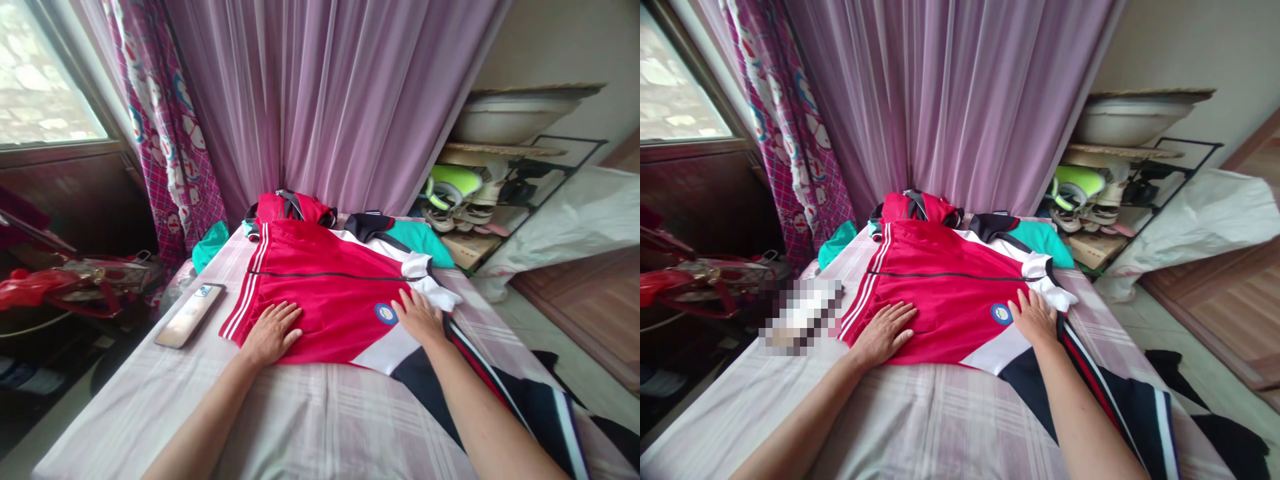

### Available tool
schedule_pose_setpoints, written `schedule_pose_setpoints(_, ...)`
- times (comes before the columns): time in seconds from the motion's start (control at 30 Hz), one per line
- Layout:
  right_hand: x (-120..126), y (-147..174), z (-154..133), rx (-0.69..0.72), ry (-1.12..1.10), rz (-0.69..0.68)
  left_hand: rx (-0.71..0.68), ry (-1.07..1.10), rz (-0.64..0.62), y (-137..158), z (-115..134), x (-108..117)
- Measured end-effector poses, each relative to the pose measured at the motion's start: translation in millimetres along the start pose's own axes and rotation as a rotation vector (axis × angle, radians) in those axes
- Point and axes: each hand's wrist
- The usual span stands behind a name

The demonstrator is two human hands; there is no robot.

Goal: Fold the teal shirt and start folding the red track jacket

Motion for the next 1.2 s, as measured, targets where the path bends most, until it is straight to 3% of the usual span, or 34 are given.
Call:
schedule_pose_setpoints(0.1, -16.0, -4.6, 22.2, -0.113, 0.025, -0.055, 0.126, 0.036, 0.141, -1.9, -14.8, 9.8)
schedule_pose_setpoints(0.2, -23.3, -6.9, 35.3, -0.112, 0.013, 0.003, 0.405, -0.058, 0.263, -7.3, -39.8, 30.9)
schedule_pose_setpoints(0.3, -20.5, -6.0, 36.9, -0.136, -0.039, 0.087, 0.62, -0.206, 0.158, -16.7, -63.0, 53.8)
schedule_pose_setpoints(0.4, -9.2, -8.3, 37.7, -0.181, -0.06, 0.116, 0.727, -0.29, 0.015, -28.0, -76.6, 67.1)
schedule_pose_setpoints(0.5, 5.4, -17.0, 42.8, -0.229, -0.035, 0.129, 0.777, -0.307, -0.052, -37.0, -83.9, 68.9)
schedule_pose_setpoints(0.63, 18.8, -35.3, 48.4, -0.273, -0.008, 0.203, 0.822, -0.265, -0.052, -41.3, -92.7, 63.5)
schedule_pose_setpoints(0.73, 22.4, -49.5, 50.6, -0.279, -0.001, 0.156, 0.837, -0.258, -0.038, -41.1, -97.0, 61.5)
schedule_pose_setpoints(0.87, 21.4, -59.4, 62.4, -0.229, -0.006, 0.083, 0.86, -0.255, -0.058, -42.5, -92.6, 64.4)
schedule_pose_setpoints(1.07, 8.2, -56.9, 87.7, -0.348, -0.004, 0.037, 0.851, -0.259, -0.112, -50.8, -77.3, 64.2)
schedule_pose_setpoints(1.2, 3.8, -54.8, 85.0, -0.335, -0.052, 0.131, 0.893, -0.237, -0.095, -56.7, -76.4, 60.5)
Point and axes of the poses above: each hand's wrist, its own y-axis away from the middle knuckle, its own x-axis out of the back of the hand, z = x × y, and after that the axes turned 10 degrees about z, right-handed
